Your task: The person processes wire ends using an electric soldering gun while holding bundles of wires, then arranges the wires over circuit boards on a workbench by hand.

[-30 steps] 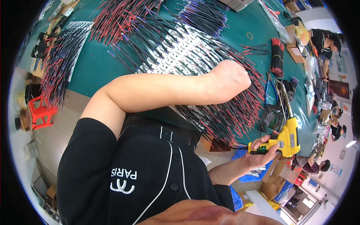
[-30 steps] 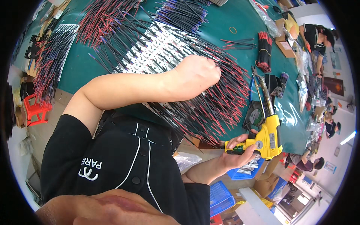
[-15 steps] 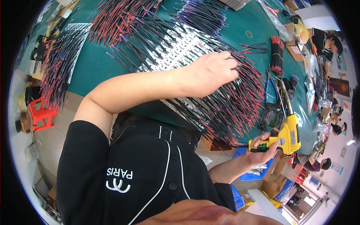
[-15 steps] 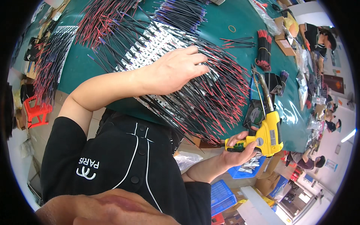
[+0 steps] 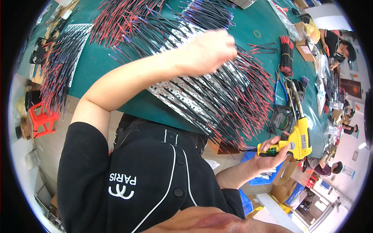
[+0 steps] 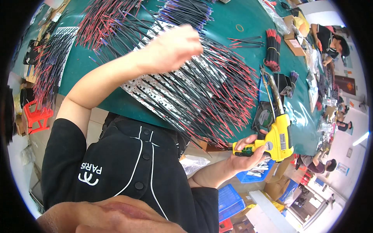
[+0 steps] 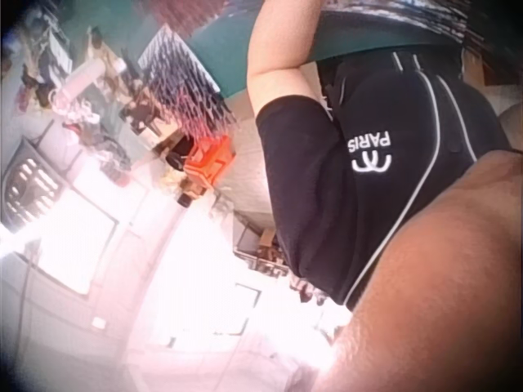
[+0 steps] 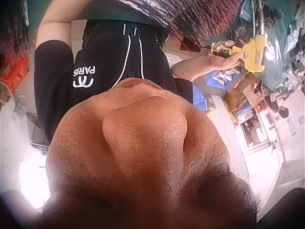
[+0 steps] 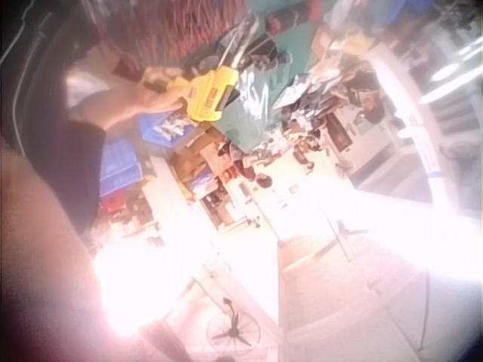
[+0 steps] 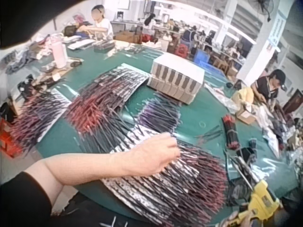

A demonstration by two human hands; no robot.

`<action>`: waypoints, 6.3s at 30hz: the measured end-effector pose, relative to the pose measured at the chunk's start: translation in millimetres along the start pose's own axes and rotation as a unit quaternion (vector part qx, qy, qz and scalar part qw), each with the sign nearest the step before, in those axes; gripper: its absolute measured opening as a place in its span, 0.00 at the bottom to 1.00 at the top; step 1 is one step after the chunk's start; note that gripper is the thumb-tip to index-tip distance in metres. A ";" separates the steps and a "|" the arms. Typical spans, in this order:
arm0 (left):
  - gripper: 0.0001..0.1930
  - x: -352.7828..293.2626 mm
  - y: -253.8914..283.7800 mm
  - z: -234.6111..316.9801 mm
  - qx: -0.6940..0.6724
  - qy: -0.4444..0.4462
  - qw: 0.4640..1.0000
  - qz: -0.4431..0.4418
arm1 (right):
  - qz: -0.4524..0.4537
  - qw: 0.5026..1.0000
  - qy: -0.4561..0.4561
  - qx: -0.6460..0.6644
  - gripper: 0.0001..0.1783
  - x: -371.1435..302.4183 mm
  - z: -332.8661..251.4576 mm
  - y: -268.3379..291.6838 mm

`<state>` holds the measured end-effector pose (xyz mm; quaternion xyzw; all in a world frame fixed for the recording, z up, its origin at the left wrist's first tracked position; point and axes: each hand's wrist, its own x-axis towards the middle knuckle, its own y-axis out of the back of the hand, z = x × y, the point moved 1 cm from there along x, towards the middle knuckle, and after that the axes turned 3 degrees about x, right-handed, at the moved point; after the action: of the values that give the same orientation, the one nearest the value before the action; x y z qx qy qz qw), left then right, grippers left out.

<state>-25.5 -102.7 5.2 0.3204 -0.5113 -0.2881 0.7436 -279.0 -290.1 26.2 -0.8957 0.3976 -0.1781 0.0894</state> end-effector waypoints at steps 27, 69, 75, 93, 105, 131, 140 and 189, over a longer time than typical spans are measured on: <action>0.26 -36.4 38.2 -11.6 -0.082 0.052 0.988 -0.122 | -0.019 1.000 0.002 0.011 0.25 3.2 3.0 -5.9; 0.62 -49.4 22.2 15.5 -0.033 -0.004 0.975 -0.222 | 0.019 0.999 0.000 0.044 0.24 -27.9 -1.3 -4.7; 0.58 -32.2 19.1 -3.3 -0.014 -0.005 0.968 -0.252 | 0.013 0.998 -0.003 0.054 0.24 -28.2 -0.3 -1.4; 0.35 -38.5 16.2 29.2 0.138 0.019 0.968 -0.208 | 0.029 0.997 -0.004 0.077 0.26 -35.6 -0.4 -1.9; 0.21 -42.9 8.0 17.6 0.059 -0.012 0.995 -0.081 | 0.014 0.992 -0.005 0.126 0.28 -44.8 -6.9 -22.3; 0.19 -125.0 52.8 -84.5 -0.125 0.426 0.861 0.249 | 0.029 0.959 -0.040 0.279 0.23 -57.9 10.0 -56.5; 0.14 -96.9 145.2 19.0 0.395 0.015 0.843 0.364 | 0.075 0.975 0.033 0.205 0.24 -51.7 -5.9 -34.8; 0.21 -74.3 -8.6 89.1 -0.094 0.013 0.994 -0.060 | 0.012 0.939 -0.057 0.338 0.25 -57.5 17.7 -120.0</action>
<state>-133.8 -68.1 -20.0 0.2827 -0.4519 -0.3749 0.7585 -226.2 -166.9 31.9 -0.8163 0.3193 -0.2499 0.4114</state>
